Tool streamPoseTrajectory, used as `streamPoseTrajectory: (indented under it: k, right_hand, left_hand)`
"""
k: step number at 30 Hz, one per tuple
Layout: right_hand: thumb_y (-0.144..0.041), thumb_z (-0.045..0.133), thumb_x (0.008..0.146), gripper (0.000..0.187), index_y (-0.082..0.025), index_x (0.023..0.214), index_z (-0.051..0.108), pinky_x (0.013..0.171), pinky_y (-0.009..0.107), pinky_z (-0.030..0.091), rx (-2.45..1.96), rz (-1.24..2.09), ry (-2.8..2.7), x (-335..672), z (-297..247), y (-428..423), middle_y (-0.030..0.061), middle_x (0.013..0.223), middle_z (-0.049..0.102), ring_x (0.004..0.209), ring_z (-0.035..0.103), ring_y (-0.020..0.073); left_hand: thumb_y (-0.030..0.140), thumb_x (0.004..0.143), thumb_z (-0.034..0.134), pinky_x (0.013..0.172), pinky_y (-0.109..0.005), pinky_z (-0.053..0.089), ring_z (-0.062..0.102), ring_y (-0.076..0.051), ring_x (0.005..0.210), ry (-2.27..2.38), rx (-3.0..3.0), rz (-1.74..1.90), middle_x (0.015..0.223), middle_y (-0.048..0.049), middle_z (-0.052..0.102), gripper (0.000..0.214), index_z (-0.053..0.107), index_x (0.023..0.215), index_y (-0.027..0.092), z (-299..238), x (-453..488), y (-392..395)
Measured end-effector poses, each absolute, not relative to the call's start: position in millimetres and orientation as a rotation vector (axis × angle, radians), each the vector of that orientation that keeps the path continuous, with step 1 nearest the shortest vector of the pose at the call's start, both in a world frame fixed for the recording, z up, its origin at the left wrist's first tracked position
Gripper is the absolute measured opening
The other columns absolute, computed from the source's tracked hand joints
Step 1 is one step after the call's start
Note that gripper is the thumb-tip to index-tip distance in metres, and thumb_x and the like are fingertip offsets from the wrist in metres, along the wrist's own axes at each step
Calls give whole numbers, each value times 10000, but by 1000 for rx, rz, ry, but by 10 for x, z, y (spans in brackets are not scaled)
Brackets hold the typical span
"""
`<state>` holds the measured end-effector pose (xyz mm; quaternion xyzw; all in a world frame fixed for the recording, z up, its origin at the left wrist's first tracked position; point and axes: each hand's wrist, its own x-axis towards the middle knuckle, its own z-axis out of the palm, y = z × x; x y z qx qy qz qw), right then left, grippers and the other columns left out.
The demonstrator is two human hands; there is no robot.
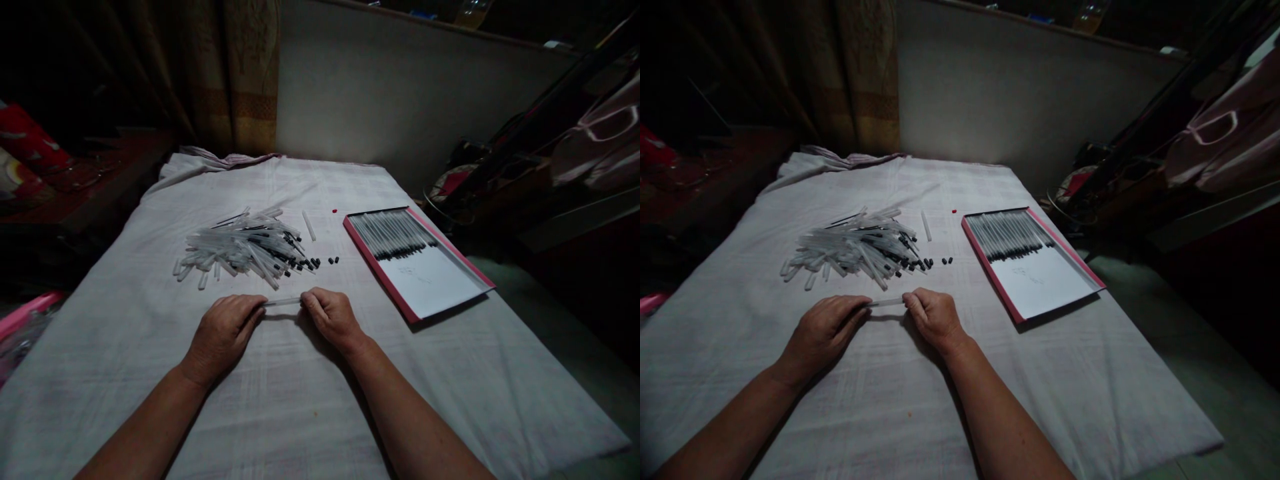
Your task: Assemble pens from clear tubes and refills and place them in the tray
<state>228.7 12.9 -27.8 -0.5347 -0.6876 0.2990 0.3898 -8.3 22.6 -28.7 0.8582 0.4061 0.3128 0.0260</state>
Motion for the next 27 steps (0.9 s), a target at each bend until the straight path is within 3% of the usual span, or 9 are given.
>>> streamPoseTrajectory:
  k: [3,5,10,15,20,25,27]
  right_hand:
    - [-352,522,923,199,-201,956,647,631,239,473,-1309,865,-1684,2281,-275,120,14,729,705,640,637,142]
    - [-317,568,880,196,-204,1027,630,649,249,492,-1296,861,-1657,2278,-278,118,20,783,714,679,651,153]
    - [-338,537,910,180,-208,832,633,633,246,498,-1323,870,-1644,2273,-316,130,24,746,692,687,649,155]
    - [-307,599,865,198,-206,1032,630,636,252,509,-1282,929,-1596,2285,-327,133,20,778,698,690,655,156]
    - [-311,548,895,123,-211,871,617,611,250,500,-1297,954,-1607,2299,-307,131,15,736,678,660,638,151]
    - [-299,572,873,177,-211,1019,621,614,246,489,-1286,945,-1607,2302,-307,132,5,751,675,673,632,151]
    - [-281,578,862,142,-209,975,626,616,244,484,-1292,907,-1620,2305,-309,130,5,763,669,672,623,146]
  left_hand:
    - [318,992,501,781,-344,537,708,-212,839,1275,2640,955,927,-64,759,220,656,1067,181,-284,-81,227]
    - [326,996,492,782,-346,540,709,-214,842,1287,2637,943,929,-66,760,230,658,1063,182,-283,-82,225]
    - [326,994,496,795,-350,542,709,-215,851,1279,2627,955,939,-69,760,228,661,1067,187,-291,-91,224]
    - [324,998,492,791,-350,543,709,-213,847,1275,2631,954,935,-66,760,222,654,1066,188,-294,-92,230]
    - [332,1001,484,787,-356,541,709,-219,847,1282,2639,929,937,-73,758,233,652,1065,182,-296,-95,231]
    - [317,994,493,786,-357,537,706,-221,851,1281,2629,924,940,-74,755,228,657,1070,179,-307,-94,232]
    - [323,995,489,786,-358,537,705,-222,850,1287,2623,918,939,-74,754,233,659,1068,180,-310,-94,232]
